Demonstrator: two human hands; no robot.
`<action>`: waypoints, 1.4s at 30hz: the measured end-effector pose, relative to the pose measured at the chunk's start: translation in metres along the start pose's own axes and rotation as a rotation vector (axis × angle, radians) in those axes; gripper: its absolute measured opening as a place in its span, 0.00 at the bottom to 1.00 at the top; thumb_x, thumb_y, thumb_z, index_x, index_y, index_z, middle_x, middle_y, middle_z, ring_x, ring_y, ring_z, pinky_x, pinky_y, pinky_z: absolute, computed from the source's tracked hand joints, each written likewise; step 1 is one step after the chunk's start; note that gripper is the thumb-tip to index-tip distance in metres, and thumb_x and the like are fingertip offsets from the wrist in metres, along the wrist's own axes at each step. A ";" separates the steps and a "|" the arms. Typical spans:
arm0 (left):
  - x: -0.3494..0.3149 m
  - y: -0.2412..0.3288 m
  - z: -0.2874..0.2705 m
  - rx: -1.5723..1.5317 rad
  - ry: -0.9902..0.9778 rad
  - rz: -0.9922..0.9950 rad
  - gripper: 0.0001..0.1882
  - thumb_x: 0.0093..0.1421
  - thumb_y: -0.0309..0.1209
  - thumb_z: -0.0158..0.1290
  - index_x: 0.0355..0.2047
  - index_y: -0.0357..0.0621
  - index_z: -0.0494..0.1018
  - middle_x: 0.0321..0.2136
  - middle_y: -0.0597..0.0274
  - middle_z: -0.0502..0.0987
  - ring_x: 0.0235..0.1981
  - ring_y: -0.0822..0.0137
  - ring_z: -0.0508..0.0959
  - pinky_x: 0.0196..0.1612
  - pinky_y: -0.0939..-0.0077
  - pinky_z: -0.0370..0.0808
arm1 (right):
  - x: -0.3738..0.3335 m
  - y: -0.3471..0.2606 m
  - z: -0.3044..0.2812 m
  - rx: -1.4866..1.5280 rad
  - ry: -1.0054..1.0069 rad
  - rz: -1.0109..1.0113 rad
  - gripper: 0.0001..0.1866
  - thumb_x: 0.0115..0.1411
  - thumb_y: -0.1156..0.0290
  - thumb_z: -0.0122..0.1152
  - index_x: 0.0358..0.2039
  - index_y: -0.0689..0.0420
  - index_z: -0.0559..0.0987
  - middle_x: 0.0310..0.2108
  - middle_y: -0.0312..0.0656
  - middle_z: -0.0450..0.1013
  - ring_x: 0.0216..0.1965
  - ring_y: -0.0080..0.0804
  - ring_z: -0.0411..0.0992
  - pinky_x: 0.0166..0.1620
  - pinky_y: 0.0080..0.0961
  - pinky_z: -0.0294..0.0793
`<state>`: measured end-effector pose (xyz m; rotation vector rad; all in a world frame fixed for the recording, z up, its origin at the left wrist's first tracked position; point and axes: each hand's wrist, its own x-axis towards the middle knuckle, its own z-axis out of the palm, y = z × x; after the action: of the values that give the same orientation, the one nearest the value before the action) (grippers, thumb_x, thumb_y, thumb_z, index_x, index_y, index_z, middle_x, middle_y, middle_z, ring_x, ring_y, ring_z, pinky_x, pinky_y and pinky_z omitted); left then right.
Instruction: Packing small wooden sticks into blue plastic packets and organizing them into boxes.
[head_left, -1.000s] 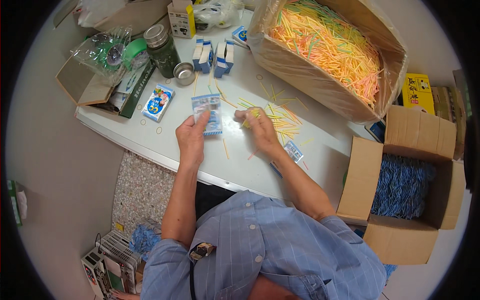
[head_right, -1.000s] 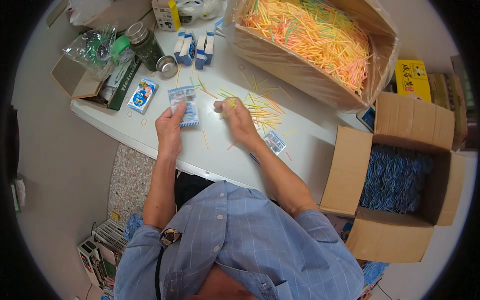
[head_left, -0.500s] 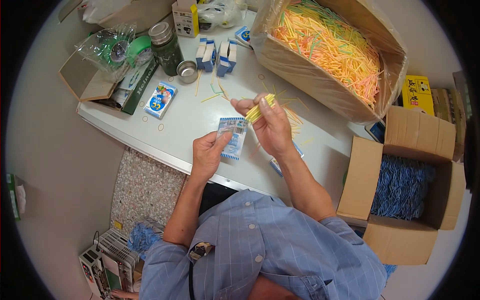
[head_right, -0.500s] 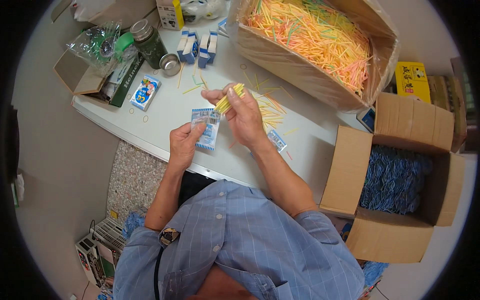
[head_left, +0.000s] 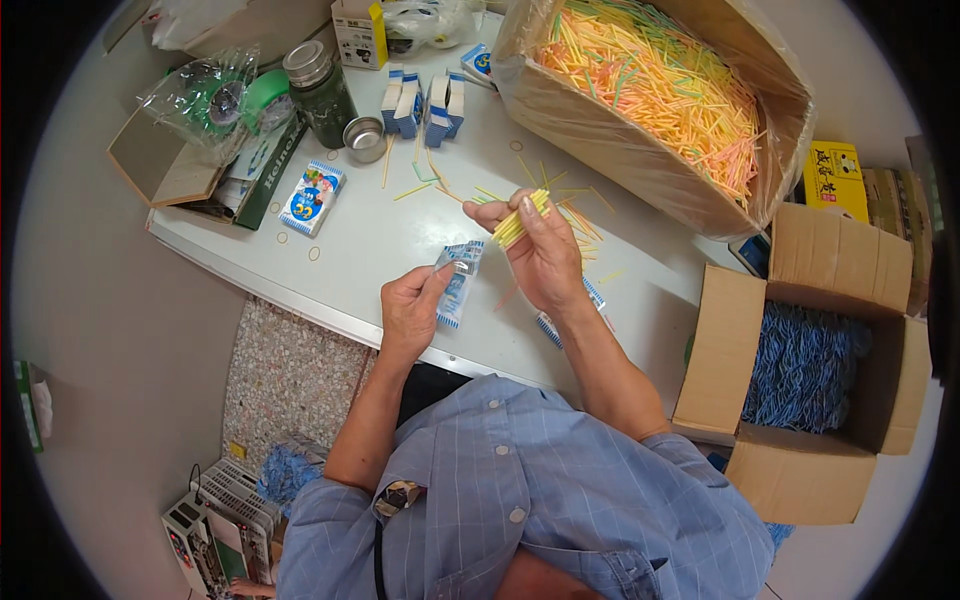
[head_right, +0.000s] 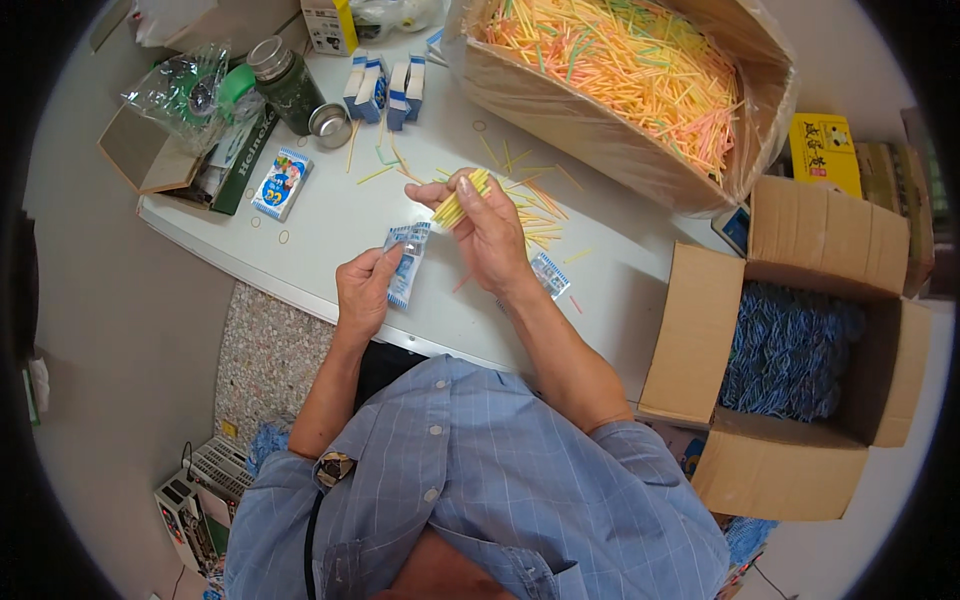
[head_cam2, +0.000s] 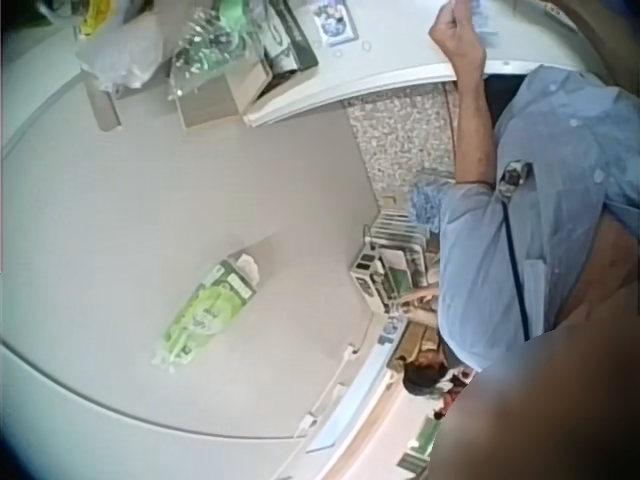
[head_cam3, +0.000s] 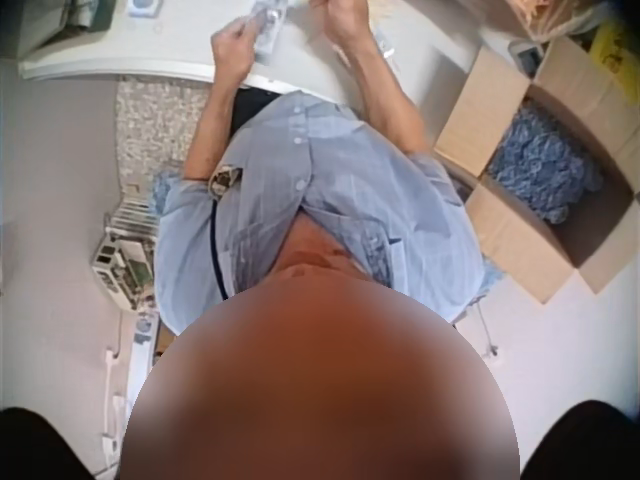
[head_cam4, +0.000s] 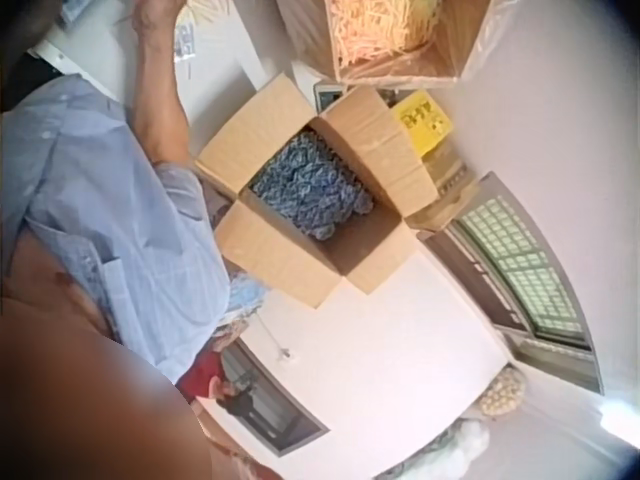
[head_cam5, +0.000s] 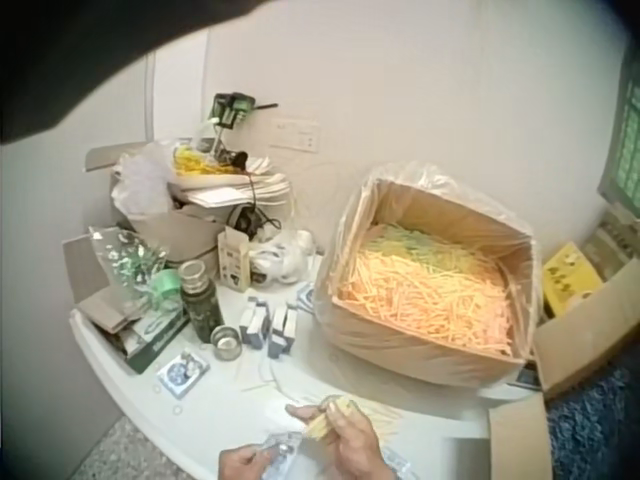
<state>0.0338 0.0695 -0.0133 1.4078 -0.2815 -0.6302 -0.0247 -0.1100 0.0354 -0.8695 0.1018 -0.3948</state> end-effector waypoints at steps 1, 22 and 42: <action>0.000 -0.002 -0.001 0.052 -0.010 0.004 0.11 0.65 0.30 0.58 0.33 0.32 0.81 0.21 0.74 0.74 0.23 0.84 0.66 0.25 0.86 0.64 | 0.001 -0.003 0.001 0.012 -0.013 -0.024 0.11 0.74 0.62 0.43 0.42 0.55 0.70 0.46 0.53 0.77 0.58 0.47 0.71 0.66 0.44 0.61; -0.005 0.011 0.012 -0.008 -0.177 -0.028 0.14 0.66 0.34 0.57 0.38 0.33 0.81 0.23 0.74 0.76 0.24 0.85 0.69 0.26 0.87 0.66 | -0.009 0.007 0.003 -0.155 -0.089 0.045 0.11 0.73 0.62 0.45 0.45 0.57 0.68 0.50 0.57 0.75 0.62 0.46 0.67 0.66 0.44 0.60; -0.004 -0.005 0.014 -0.109 -0.090 -0.055 0.13 0.65 0.31 0.58 0.44 0.32 0.80 0.29 0.69 0.80 0.29 0.82 0.74 0.32 0.86 0.72 | -0.012 0.006 0.000 -0.330 -0.002 0.209 0.14 0.70 0.64 0.51 0.46 0.63 0.74 0.48 0.48 0.77 0.56 0.37 0.72 0.61 0.35 0.68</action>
<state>0.0222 0.0598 -0.0150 1.2878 -0.2768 -0.7449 -0.0344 -0.1016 0.0303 -1.1723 0.2596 -0.1827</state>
